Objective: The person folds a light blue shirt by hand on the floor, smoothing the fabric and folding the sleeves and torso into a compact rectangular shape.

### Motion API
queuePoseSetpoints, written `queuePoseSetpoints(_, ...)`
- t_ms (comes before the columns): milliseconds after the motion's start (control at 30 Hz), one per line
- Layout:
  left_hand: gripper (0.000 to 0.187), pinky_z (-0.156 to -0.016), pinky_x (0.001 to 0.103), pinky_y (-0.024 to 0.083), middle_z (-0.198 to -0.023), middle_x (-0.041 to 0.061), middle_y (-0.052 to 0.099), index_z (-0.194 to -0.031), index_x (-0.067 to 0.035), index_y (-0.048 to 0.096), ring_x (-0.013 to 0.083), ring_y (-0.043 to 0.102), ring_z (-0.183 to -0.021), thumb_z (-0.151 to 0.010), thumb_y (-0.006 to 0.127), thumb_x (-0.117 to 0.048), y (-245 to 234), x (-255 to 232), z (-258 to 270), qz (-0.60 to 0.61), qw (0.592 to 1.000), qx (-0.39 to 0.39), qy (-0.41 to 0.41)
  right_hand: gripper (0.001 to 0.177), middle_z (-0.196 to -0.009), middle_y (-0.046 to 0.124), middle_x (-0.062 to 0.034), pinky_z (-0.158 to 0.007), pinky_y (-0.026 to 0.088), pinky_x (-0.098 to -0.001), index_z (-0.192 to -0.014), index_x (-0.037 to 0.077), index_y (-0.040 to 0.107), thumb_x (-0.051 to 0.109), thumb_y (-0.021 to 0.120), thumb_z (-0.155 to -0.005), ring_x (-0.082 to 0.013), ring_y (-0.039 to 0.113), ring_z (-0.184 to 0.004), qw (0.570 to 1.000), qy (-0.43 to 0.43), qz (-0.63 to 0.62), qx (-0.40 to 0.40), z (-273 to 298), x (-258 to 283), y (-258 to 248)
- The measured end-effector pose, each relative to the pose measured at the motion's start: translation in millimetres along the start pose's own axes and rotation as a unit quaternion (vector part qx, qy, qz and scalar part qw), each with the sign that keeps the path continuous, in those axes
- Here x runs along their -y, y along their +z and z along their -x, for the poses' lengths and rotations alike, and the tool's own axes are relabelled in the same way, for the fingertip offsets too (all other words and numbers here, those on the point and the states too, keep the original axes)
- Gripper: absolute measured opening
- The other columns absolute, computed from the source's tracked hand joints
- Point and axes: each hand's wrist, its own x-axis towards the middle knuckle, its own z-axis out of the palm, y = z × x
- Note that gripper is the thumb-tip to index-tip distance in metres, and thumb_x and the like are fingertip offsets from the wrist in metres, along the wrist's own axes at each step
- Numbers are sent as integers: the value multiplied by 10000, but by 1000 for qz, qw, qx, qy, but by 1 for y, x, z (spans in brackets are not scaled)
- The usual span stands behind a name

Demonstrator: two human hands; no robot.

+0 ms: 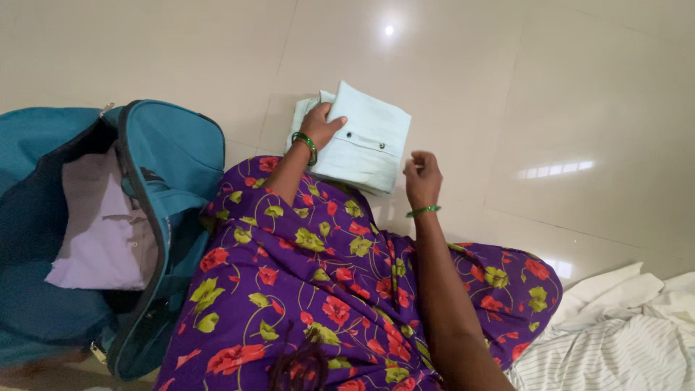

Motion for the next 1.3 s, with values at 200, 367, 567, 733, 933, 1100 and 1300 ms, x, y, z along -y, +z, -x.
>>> queuePoseSetpoints(200, 373, -880, 386, 541, -1081, 156, 740, -1145, -26, 685, 282, 689, -994, -890, 771, -285, -21, 9, -2, -63, 997, -40, 26, 185, -925, 726, -86, -699, 579, -288, -1092, 1, 670, 94, 675, -933, -140, 705, -748, 997, 79, 2, -14, 9, -35, -25)
queuePoseSetpoints(367, 536, -1004, 450, 507, -1279, 196, 664, -1361, -97, 557, 368, 636, -1181, -871, 736, -219, -42, 7, 14, -200, 971, -45, -123, 181, -895, 744, -101, -747, 569, -321, -1068, 4, 701, 114, 694, -923, -173, 691, -772, 997, 5, 80, 4, 11, -29, -7)
queuePoseSetpoints(567, 620, -1042, 465, 482, -1375, 204, 617, -1518, -159, 417, 388, 593, -1260, -949, 663, -164, -24, -7, 18, -202, 971, -71, -109, 197, -989, 732, -153, -822, 561, -376, -1064, 9, 702, 177, 666, -968, -267, 719, -882, 989, -28, 143, 9, 24, -9, 5)
queuePoseSetpoints(733, 711, -1009, 489, 472, -1369, 209, 547, -1549, -132, 341, 414, 548, -1233, -925, 682, -135, -20, 2, 22, -306, 943, -95, -95, 241, -1191, 627, -220, -976, 482, -442, -1213, -29, 645, 95, 612, -1009, -370, 582, -1136, 971, -174, 161, -13, 30, 13, 18)
queuePoseSetpoints(933, 782, -1001, 481, 474, -1406, 177, 486, -1562, -215, 337, 394, 518, -1193, -887, 724, -138, -11, -30, 41, -399, 915, -63, -18, 216, -1087, 623, -165, -934, 495, -450, -1052, 28, 719, 9, 586, -882, -353, 580, -1082, 968, -139, 210, 12, 54, 17, 11)
queuePoseSetpoints(1100, 809, -1005, 521, 455, -1383, 201, 485, -1572, -199, 280, 405, 530, -1224, -906, 739, -240, -13, -34, 45, -359, 920, -56, -147, 132, -954, 688, -121, -733, 548, -392, -975, 47, 737, 100, 642, -900, -276, 666, -863, 986, -5, 157, 57, 78, -19, 14)
queuePoseSetpoints(1300, 781, -1063, 450, 472, -1430, 234, 523, -1538, -89, 299, 396, 547, -1301, -903, 731, -230, -20, 11, 26, -248, 945, -73, -202, 422, -827, 700, -89, -478, 455, -268, -1014, -9, 684, 409, 675, -961, -155, 638, -605, 860, 431, -266, 69, 81, -32, 49)
